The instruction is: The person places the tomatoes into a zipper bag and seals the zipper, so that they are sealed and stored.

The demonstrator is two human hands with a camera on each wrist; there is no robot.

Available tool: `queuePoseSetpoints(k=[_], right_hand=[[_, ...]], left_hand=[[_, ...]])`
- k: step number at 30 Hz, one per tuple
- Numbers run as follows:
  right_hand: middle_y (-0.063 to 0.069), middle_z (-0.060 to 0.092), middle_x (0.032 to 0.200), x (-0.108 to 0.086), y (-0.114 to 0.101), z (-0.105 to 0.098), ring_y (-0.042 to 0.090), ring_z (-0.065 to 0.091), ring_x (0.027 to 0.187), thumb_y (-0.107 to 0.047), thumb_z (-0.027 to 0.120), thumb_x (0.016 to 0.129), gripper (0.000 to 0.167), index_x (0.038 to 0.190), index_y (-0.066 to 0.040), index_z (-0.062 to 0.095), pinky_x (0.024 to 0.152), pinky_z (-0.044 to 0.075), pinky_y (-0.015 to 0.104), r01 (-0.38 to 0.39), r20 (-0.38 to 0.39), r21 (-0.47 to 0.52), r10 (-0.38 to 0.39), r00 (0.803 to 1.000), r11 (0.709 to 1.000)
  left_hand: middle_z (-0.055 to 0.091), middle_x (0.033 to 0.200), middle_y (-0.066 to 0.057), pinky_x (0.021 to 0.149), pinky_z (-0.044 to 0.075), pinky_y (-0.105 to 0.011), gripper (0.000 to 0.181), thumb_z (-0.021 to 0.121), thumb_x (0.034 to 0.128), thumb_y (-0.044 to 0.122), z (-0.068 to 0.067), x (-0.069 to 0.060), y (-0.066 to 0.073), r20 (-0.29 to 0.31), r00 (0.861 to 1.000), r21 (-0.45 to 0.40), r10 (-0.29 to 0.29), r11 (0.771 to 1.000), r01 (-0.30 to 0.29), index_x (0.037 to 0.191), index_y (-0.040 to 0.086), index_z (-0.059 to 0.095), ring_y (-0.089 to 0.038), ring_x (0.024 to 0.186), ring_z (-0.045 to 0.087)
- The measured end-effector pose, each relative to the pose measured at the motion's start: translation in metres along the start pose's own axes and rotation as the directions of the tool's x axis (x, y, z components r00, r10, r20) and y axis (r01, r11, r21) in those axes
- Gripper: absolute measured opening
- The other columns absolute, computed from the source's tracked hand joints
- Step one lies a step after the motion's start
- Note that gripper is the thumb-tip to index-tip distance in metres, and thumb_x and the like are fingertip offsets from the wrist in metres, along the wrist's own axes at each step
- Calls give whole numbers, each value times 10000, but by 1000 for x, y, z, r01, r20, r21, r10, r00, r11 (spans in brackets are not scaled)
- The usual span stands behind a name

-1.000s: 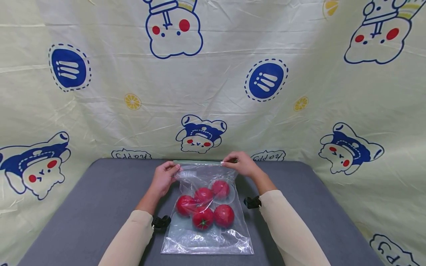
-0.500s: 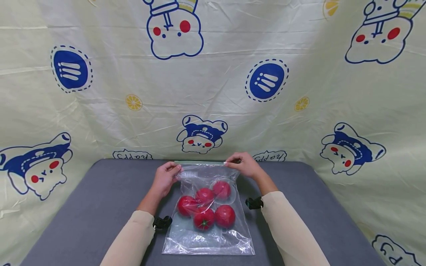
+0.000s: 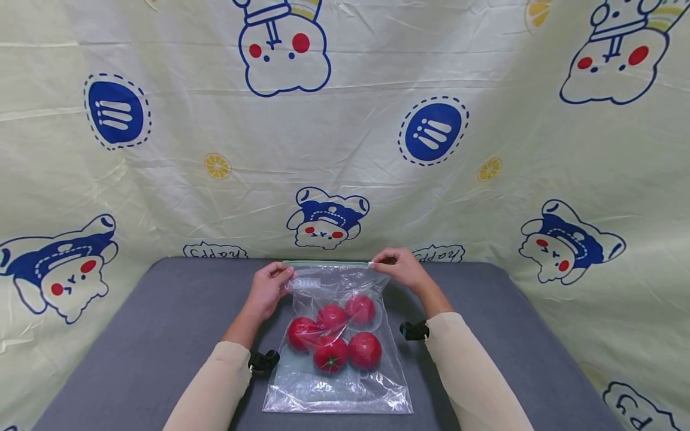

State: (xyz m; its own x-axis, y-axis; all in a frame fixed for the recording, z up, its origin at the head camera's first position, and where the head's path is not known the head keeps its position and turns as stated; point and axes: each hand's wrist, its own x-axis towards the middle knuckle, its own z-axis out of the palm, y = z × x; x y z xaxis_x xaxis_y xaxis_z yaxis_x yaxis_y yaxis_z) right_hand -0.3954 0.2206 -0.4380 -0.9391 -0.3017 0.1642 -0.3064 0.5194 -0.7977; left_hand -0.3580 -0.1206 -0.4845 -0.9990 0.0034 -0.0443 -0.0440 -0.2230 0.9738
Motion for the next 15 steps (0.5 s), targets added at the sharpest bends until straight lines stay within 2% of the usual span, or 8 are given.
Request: queuePoseSetpoints(k=[9, 15], right_hand=[[97, 723, 1057, -3, 8, 6, 213, 600, 949, -256, 751, 950, 209, 1047, -72, 769, 788, 523, 288, -68, -57, 16, 69, 996, 998], [128, 706, 1105, -7, 13, 5, 231, 587, 960, -253, 730, 966, 218, 1070, -64, 760, 819, 525, 343, -82, -88, 25, 84, 993, 996]], left_hand=[[712, 889, 34, 698, 588, -237, 36, 615, 1027, 86, -1, 1, -2, -11, 1000, 4, -2, 1000, 2, 1025, 62, 642, -85, 870, 697], [718, 923, 11, 718, 593, -248, 103, 625, 1027, 114, -1, 2, -3, -10, 1000, 32, -5, 999, 5, 1090, 37, 649, -111, 890, 691]])
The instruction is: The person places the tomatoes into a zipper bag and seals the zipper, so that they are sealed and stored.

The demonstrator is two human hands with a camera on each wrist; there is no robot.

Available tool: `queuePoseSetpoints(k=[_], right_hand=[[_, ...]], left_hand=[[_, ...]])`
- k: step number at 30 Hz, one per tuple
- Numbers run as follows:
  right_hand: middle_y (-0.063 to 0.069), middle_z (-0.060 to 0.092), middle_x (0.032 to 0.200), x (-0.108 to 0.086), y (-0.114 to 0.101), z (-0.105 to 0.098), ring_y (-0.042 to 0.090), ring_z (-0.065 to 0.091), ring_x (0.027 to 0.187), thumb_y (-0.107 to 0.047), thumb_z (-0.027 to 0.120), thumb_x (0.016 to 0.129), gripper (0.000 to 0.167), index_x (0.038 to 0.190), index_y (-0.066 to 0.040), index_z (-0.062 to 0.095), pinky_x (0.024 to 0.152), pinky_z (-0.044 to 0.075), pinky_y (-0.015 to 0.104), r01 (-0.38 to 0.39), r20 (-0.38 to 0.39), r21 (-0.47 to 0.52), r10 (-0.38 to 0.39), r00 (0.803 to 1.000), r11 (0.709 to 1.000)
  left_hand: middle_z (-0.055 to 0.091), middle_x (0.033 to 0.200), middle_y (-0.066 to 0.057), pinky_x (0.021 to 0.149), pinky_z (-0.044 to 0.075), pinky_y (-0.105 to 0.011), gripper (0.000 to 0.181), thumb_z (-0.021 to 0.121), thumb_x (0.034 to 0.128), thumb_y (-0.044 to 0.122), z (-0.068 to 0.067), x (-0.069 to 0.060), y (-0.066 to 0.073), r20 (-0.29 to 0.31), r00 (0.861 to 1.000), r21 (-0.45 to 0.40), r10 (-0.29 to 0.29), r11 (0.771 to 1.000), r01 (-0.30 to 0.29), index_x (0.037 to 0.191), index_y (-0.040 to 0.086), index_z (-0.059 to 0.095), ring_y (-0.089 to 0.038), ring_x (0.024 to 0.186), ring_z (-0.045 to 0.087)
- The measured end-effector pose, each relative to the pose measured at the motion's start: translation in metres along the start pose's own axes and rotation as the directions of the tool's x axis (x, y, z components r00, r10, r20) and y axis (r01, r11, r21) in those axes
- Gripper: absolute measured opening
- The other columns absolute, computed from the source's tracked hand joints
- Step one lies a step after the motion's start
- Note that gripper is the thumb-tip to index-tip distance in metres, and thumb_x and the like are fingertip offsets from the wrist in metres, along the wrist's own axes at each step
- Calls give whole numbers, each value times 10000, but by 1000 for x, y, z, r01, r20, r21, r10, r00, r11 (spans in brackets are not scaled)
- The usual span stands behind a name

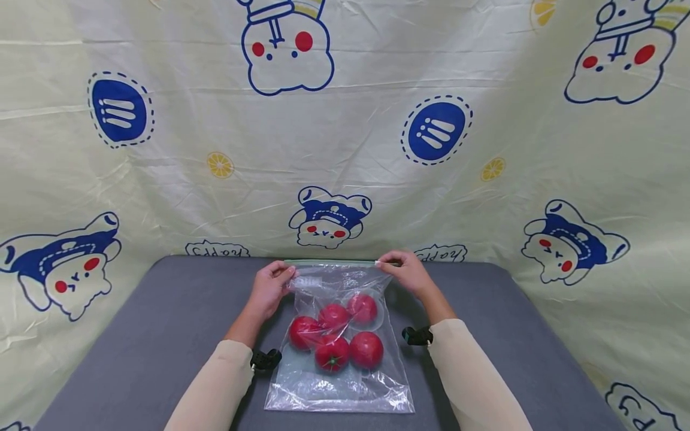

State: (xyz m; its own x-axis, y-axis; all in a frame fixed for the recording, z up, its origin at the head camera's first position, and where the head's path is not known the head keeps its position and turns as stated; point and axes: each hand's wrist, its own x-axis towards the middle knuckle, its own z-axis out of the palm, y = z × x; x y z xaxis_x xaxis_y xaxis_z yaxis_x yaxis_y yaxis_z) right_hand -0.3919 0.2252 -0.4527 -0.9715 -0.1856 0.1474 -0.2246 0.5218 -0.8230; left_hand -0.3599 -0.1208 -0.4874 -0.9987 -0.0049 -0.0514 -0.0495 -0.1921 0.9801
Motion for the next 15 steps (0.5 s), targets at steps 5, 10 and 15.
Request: queuePoseSetpoints(k=[5, 10, 15], right_hand=[[142, 696, 1101, -1, 5, -2, 229, 576, 924, -251, 729, 967, 231, 1076, -48, 752, 813, 522, 370, -2, -11, 14, 2, 1000, 1000], [96, 682, 1052, -1, 7, -3, 206, 569, 891, -257, 739, 959, 226, 1062, -56, 748, 807, 531, 385, -21, -23, 39, 22, 999, 999], [95, 676, 1016, -4, 8, -5, 213, 581, 875, -273, 746, 955, 252, 1073, -50, 746, 835, 550, 443, -21, -28, 64, 23, 999, 998]], left_hand=[[711, 937, 7, 723, 599, -248, 139, 636, 1021, 117, 1, 1, 0, -2, 1000, 6, 7, 1000, -7, 1125, 25, 643, -106, 901, 696], [704, 923, 11, 712, 600, -238, 92, 637, 1015, 92, 1, 1, -1, -15, 1000, -12, 17, 1000, -17, 1084, 30, 641, -88, 888, 702], [701, 880, 33, 671, 588, -226, 43, 626, 1019, 77, 2, 3, -3, -23, 999, -43, 27, 999, -28, 1037, 39, 634, -62, 848, 706]])
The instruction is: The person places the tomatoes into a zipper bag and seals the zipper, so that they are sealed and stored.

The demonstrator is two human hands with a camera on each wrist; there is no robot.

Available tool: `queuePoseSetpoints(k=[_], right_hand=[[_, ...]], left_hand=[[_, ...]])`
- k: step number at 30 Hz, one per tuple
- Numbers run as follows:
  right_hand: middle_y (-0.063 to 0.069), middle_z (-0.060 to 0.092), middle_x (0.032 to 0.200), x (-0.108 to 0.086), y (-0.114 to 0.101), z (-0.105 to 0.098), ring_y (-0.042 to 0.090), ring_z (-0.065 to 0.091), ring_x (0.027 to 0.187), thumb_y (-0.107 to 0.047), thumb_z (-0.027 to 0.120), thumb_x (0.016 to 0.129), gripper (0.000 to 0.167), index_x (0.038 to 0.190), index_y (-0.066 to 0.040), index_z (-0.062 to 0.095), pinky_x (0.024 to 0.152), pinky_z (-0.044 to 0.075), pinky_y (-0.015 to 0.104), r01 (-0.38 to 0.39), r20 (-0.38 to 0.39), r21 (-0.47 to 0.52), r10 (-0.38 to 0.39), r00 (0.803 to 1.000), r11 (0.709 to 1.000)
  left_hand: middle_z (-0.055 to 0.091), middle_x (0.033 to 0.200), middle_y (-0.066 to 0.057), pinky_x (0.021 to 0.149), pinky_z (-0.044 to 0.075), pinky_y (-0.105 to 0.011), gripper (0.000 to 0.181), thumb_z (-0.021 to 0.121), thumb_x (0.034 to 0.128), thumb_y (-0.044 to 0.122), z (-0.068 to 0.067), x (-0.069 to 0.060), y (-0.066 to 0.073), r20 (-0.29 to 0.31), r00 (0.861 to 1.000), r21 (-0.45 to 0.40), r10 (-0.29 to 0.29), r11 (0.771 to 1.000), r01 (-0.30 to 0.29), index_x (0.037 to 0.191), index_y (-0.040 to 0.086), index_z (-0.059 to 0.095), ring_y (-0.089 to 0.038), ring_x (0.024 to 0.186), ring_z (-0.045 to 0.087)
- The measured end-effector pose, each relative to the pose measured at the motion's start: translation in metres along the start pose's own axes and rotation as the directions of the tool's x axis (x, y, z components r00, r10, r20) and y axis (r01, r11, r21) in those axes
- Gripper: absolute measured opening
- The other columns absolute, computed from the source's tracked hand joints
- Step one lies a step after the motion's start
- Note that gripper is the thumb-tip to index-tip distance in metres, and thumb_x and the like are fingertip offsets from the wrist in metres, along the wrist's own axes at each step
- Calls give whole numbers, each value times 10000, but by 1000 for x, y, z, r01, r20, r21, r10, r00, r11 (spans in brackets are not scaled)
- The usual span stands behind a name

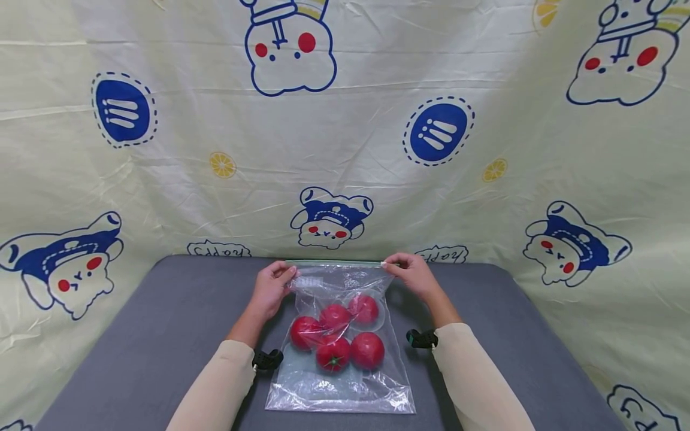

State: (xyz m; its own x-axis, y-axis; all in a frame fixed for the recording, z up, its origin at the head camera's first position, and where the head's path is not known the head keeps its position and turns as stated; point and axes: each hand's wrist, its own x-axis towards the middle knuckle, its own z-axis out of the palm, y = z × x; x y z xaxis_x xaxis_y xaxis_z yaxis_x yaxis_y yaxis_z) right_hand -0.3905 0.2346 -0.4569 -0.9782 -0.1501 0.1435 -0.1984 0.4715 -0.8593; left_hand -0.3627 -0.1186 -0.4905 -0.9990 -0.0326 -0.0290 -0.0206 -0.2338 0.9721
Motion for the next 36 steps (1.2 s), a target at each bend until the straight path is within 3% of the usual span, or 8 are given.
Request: queuePoseSetpoints(k=[5, 8, 10, 14, 16, 26, 32, 36], right_hand=[[108, 680, 1036, -2, 1, -2, 204, 588, 890, -264, 727, 972, 280, 1111, -22, 732, 784, 537, 324, 7, 4, -1, -7, 1000, 1000], [140, 682, 1014, -8, -9, -4, 266, 611, 898, -202, 706, 984, 257, 1117, 17, 721, 753, 527, 286, 10, 7, -12, -10, 1000, 1000], [126, 685, 988, -10, -12, -6, 339, 624, 911, -193, 699, 988, 250, 1110, 25, 720, 742, 534, 290, 19, 11, -4, -18, 1000, 1000], [69, 685, 967, -7, 0, -7, 360, 636, 925, -251, 722, 975, 269, 1099, -13, 733, 795, 566, 360, 20, -6, 18, -19, 1000, 1000], [43, 685, 960, -2, 12, -6, 319, 642, 901, -284, 732, 968, 286, 1096, -29, 739, 812, 574, 396, 22, -19, 28, -21, 1000, 999], [0, 692, 949, -3, 15, -10, 148, 645, 818, -224, 733, 967, 241, 1074, -9, 733, 857, 592, 465, 20, -33, 58, -18, 999, 998], [13, 705, 932, -3, 16, -13, 130, 660, 797, -219, 747, 955, 273, 1074, 25, 729, 800, 601, 356, 32, -34, 90, -29, 999, 995], [7, 707, 933, -3, 16, -14, 135, 662, 804, -226, 743, 959, 281, 1081, 26, 726, 810, 604, 358, 31, -32, 90, -28, 999, 995]], left_hand=[[700, 869, 38, 664, 587, -227, 46, 620, 1020, 68, 1, 1, 0, -6, 1000, -11, 1, 1000, -1, 1032, 24, 619, -55, 837, 704], [697, 874, 35, 670, 589, -228, 55, 622, 1019, 64, 2, 1, 0, -6, 1000, -8, 1, 1000, -1, 1039, 15, 614, -56, 841, 704], [693, 878, 34, 674, 589, -227, 68, 623, 1018, 67, 2, 1, 1, -5, 1000, 1, 4, 1000, -4, 1048, 7, 611, -56, 844, 703], [692, 882, 30, 680, 589, -226, 97, 620, 1020, 69, 3, 1, 1, -5, 1000, 10, 12, 1000, -12, 1072, -12, 613, -60, 845, 699], [695, 883, 31, 684, 592, -226, 111, 619, 1021, 69, 3, 0, 2, -6, 1000, 11, 15, 1000, -15, 1087, -19, 618, -60, 845, 698], [705, 889, 25, 693, 592, -229, 92, 624, 1021, 82, 2, -4, 3, -11, 1000, 12, 5, 1000, -5, 1078, 11, 639, -73, 848, 700], [713, 886, 32, 691, 590, -230, 109, 626, 1021, 86, 1, -4, 4, -10, 1000, 13, 10, 1000, -10, 1088, 2, 642, -68, 845, 701], [713, 892, 29, 691, 589, -229, 136, 636, 1015, 90, 2, -5, 4, -14, 1000, 28, 15, 1000, -15, 1101, -15, 641, -66, 844, 700]])
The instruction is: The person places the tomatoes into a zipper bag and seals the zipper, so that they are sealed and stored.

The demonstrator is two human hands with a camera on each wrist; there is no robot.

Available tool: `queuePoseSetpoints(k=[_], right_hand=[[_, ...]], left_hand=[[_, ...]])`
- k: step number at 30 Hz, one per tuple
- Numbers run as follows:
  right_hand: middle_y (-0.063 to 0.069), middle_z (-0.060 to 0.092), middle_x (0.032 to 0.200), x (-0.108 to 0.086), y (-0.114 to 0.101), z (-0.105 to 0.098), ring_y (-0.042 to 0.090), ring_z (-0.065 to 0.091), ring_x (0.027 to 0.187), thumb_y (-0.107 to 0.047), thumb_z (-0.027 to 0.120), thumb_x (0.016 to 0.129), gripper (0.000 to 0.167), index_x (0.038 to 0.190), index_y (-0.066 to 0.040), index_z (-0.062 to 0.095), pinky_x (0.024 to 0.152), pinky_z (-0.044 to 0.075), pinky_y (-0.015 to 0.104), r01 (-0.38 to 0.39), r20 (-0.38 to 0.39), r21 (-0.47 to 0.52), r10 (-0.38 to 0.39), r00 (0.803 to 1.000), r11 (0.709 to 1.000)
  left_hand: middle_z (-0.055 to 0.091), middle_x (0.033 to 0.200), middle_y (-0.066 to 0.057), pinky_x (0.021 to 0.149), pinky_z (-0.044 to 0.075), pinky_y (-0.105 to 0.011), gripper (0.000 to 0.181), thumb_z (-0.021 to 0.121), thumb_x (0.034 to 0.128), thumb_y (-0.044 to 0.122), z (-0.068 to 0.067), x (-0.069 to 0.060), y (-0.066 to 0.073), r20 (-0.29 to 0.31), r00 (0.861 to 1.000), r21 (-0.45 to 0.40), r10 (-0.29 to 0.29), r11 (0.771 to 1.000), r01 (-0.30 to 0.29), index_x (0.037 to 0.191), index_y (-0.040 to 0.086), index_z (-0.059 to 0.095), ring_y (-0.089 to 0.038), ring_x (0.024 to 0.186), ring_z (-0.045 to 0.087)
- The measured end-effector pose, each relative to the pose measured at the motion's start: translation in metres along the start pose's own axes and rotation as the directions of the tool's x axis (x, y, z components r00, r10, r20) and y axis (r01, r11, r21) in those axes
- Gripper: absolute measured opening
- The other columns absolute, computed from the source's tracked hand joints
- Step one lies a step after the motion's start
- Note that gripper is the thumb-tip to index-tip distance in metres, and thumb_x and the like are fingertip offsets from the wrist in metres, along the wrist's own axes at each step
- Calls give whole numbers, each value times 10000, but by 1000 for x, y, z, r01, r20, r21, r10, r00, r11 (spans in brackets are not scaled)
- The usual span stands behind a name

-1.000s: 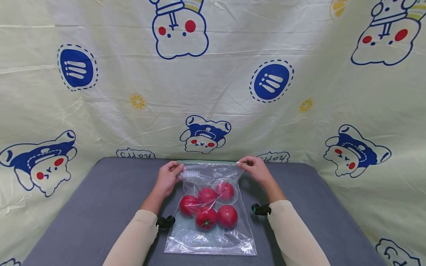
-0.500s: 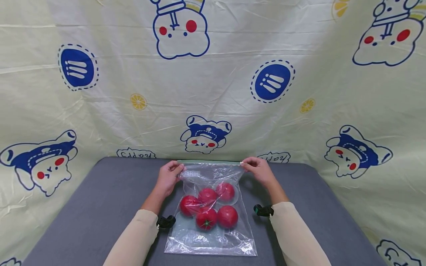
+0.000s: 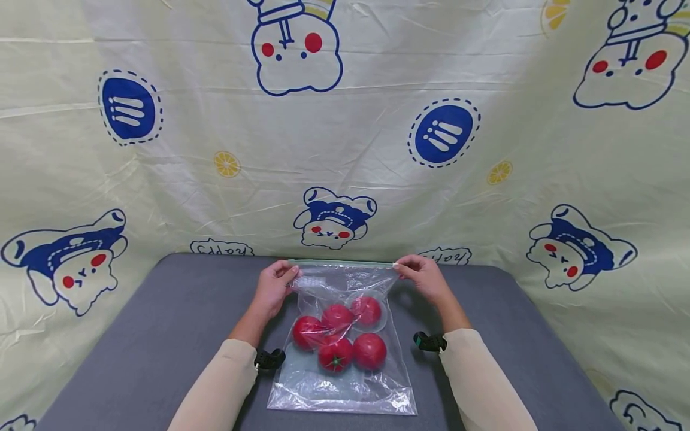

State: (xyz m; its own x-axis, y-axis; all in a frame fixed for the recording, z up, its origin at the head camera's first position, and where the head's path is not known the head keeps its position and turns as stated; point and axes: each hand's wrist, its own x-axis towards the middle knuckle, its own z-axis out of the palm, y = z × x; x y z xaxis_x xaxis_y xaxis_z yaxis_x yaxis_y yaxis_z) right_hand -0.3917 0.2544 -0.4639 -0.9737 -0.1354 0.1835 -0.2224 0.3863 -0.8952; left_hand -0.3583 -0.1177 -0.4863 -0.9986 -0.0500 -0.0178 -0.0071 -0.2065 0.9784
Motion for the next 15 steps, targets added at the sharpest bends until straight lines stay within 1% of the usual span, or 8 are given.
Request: queuePoseSetpoints(k=[2, 3, 7, 9, 11, 15], right_hand=[[-8, 706, 932, 0, -1, 0, 135, 663, 811, -232, 743, 960, 278, 1080, 18, 725, 835, 607, 386, -8, 4, 0, 8, 1000, 1000], [-15, 705, 932, 0, -1, 0, 134, 664, 816, -233, 740, 962, 279, 1084, 18, 723, 839, 607, 381, -9, 10, -1, 9, 1000, 1000], [-29, 702, 920, -2, -2, -2, 133, 663, 826, -229, 736, 965, 269, 1082, 13, 723, 823, 599, 320, -24, 17, -3, 24, 1000, 1000], [-30, 701, 917, -2, -1, -4, 136, 662, 832, -228, 728, 970, 266, 1087, 11, 724, 824, 593, 312, -26, 23, -12, 26, 999, 1000], [-26, 704, 906, -2, -2, -6, 142, 663, 827, -229, 732, 967, 258, 1079, 4, 729, 843, 594, 356, -32, 17, -12, 33, 999, 999], [-29, 708, 904, -2, -3, -8, 139, 660, 828, -237, 724, 973, 274, 1088, 12, 726, 891, 582, 467, -22, 25, -21, 23, 999, 1000]], left_hand=[[711, 902, 26, 697, 589, -229, 165, 643, 1013, 98, -1, 0, 0, -3, 1000, 18, 3, 1000, -3, 1123, -25, 640, -69, 848, 697], [711, 906, 22, 698, 589, -229, 176, 646, 1011, 99, -1, 0, 0, -5, 1000, 24, 4, 1000, -4, 1131, -30, 641, -72, 847, 695], [713, 922, -2, 700, 589, -231, 219, 652, 1008, 103, -1, 1, -2, -5, 1000, 54, 11, 998, -11, 1160, -54, 641, -84, 845, 686], [716, 925, -16, 697, 590, -236, 218, 652, 1007, 95, -1, 2, -2, -7, 1000, 62, 15, 998, -14, 1157, -63, 643, -93, 844, 684], [717, 931, -22, 700, 593, -239, 215, 657, 1005, 100, -1, 2, -3, -8, 1000, 75, 20, 997, -19, 1150, -58, 648, -99, 845, 683], [717, 929, -19, 703, 596, -245, 193, 660, 1003, 103, -2, 4, -3, -11, 1000, 81, 26, 996, -25, 1131, -42, 660, -106, 840, 684]])
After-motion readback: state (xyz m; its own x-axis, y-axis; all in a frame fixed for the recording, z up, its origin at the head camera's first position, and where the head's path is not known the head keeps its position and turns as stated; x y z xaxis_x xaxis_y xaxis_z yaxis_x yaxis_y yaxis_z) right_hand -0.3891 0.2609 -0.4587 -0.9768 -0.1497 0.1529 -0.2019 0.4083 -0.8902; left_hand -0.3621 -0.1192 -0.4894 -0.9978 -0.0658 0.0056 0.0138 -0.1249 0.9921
